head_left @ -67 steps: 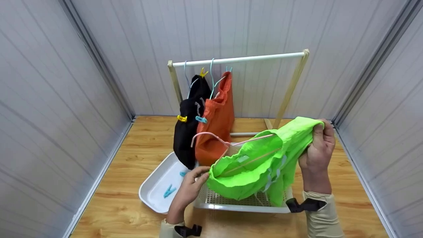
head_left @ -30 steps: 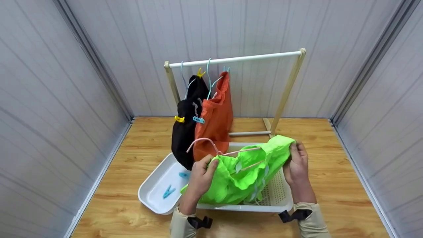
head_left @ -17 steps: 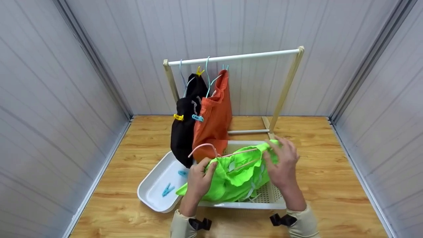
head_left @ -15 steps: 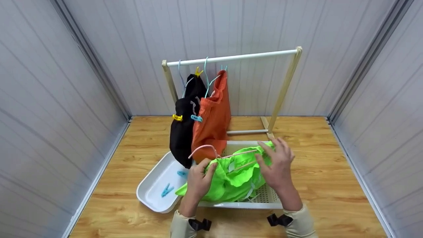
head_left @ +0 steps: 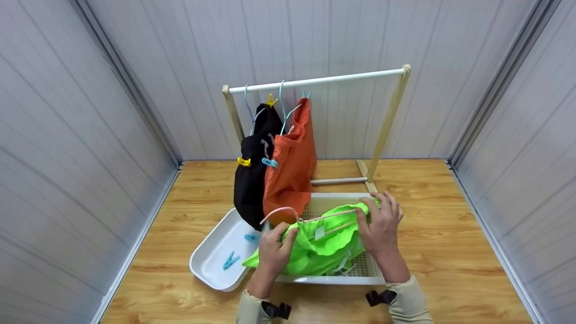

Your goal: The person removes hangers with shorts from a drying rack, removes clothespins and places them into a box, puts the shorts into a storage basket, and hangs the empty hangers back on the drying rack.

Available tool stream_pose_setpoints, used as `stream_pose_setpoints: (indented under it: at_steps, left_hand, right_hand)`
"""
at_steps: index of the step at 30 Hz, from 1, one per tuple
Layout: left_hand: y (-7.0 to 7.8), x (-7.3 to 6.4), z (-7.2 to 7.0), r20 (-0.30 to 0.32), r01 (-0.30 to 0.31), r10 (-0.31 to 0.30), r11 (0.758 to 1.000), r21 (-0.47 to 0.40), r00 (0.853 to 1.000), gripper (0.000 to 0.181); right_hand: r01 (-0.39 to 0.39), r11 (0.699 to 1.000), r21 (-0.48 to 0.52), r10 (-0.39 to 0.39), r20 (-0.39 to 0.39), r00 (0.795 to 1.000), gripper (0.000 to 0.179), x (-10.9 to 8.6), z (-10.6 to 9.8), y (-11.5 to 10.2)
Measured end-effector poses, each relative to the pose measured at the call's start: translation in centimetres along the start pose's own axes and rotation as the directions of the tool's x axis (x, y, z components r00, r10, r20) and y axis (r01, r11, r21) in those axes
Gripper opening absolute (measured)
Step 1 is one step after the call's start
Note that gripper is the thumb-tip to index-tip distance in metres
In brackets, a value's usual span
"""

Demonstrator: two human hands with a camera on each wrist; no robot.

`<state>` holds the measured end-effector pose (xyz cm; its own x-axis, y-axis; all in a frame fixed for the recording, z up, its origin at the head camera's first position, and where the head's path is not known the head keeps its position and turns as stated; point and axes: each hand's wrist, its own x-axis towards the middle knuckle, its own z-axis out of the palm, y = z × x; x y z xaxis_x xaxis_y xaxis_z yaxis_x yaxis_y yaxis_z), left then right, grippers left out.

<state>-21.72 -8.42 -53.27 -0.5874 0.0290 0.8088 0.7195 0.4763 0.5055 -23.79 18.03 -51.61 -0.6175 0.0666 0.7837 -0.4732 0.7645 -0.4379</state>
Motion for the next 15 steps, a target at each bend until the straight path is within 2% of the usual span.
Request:
stream_pose_setpoints:
  at_steps: [3, 7, 15]
  left_hand:
    - [-0.1, -0.1, 0.0, -0.007, -0.003, 0.003, 1.000, 0.001, 1.000, 0.013]
    - [-0.2, -0.2, 0.0, -0.010, 0.002, -0.002, 1.000, 0.014, 1.000, 0.013]
    - [-0.4, -0.1, -0.1, -0.010, 0.015, -0.014, 1.000, 0.023, 1.000, 0.013]
  right_hand:
    - [-0.088, 0.995, 0.041, 0.088, -0.014, 0.996, 0.028, 0.1, -0.3, 0.5]
    - [-0.177, 0.981, 0.077, 0.176, 0.018, 0.984, 0.023, 0.3, -0.8, 0.8]
    - [-0.273, 0.952, 0.138, 0.273, 0.014, 0.962, 0.023, 0.3, -1.4, 1.4]
